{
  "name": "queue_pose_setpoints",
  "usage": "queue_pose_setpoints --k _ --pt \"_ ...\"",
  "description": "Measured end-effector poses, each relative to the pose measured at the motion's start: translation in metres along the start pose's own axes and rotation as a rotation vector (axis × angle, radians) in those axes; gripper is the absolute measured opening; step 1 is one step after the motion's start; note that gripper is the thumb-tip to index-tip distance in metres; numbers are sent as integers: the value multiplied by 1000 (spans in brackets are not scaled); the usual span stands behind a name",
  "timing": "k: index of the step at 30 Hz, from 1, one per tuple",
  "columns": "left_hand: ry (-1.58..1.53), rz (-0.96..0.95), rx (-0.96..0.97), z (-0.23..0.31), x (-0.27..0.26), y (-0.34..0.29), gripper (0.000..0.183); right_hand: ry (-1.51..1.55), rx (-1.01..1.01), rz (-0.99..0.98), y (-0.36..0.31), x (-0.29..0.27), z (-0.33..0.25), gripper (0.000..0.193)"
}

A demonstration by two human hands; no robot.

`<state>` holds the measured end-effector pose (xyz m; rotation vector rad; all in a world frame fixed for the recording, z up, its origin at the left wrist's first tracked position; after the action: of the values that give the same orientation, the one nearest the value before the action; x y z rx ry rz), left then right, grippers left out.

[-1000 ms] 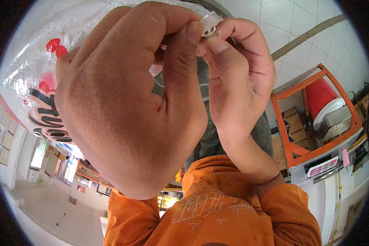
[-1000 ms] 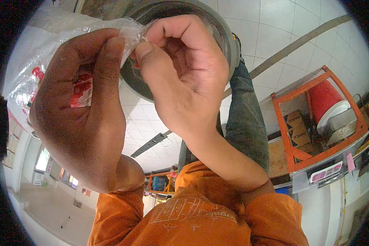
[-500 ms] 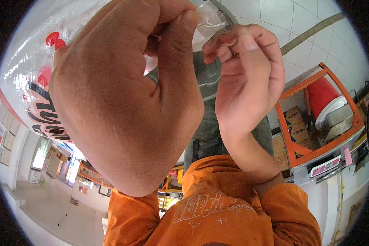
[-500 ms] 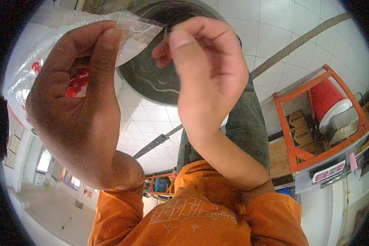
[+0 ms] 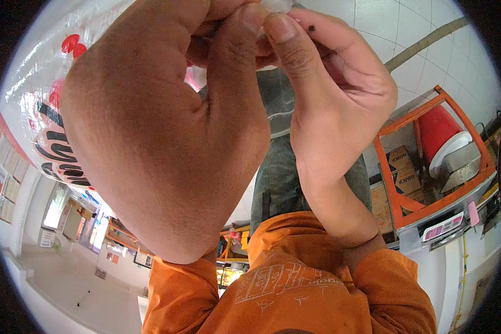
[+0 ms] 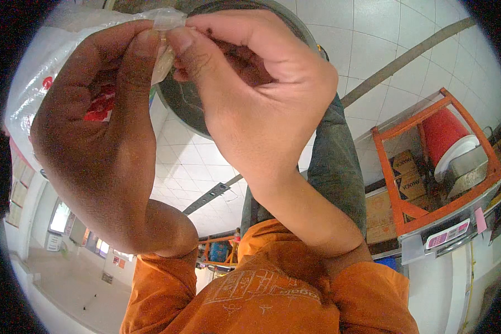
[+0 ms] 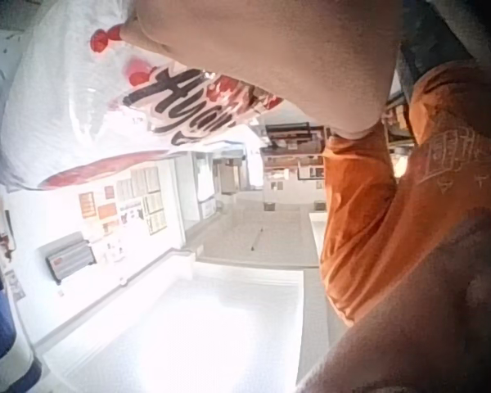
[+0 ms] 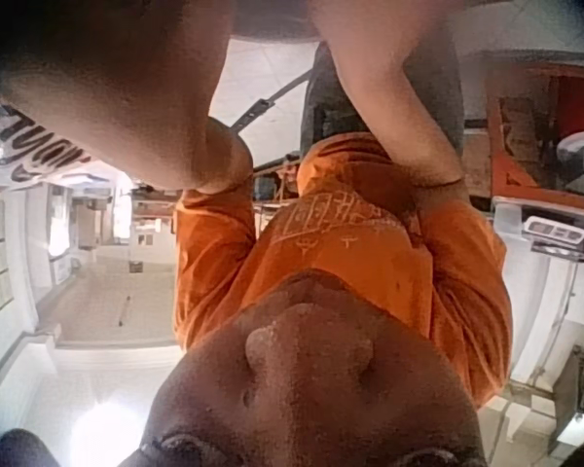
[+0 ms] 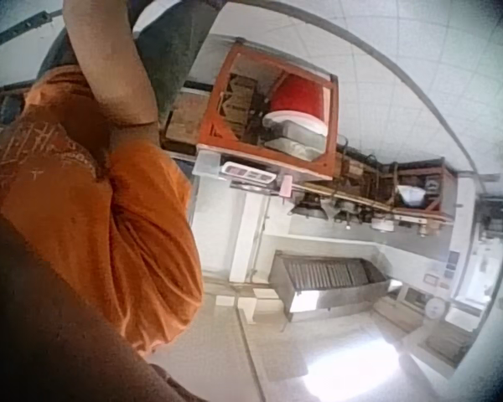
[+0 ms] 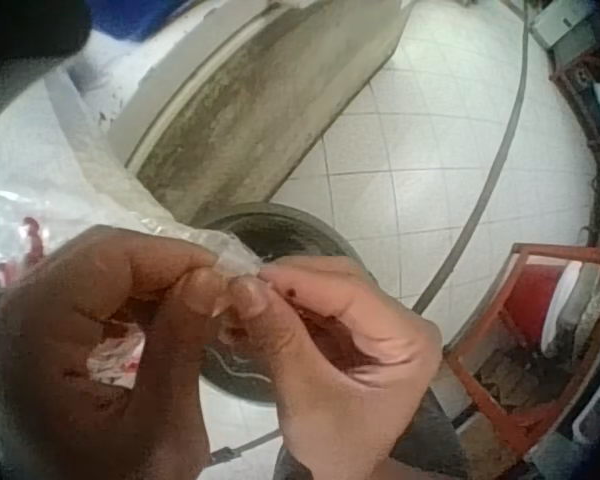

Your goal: Open a large bag of rice and pour it into a storage container.

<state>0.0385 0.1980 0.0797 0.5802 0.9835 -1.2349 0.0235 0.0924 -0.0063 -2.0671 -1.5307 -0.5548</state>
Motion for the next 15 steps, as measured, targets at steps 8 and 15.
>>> queue_pose_setpoints --k 8,15 --pt "3 44 7 0 4 0 12 -89 505 -623 26 -45 5 9" --pt "86 66 32 3 -1 -1 12 -204 310 -62 -13 -7 -21 14"
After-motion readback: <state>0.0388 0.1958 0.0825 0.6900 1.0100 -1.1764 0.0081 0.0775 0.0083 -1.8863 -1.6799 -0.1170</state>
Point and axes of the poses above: each hand's wrist, its own y-axis towards the middle knuckle, its own x-axis out of the palm, z = x × y, the point moved 2 cm from there along y, towards the middle knuckle, and after that the axes turned 5 degrees about y, right-handed, at the moved point
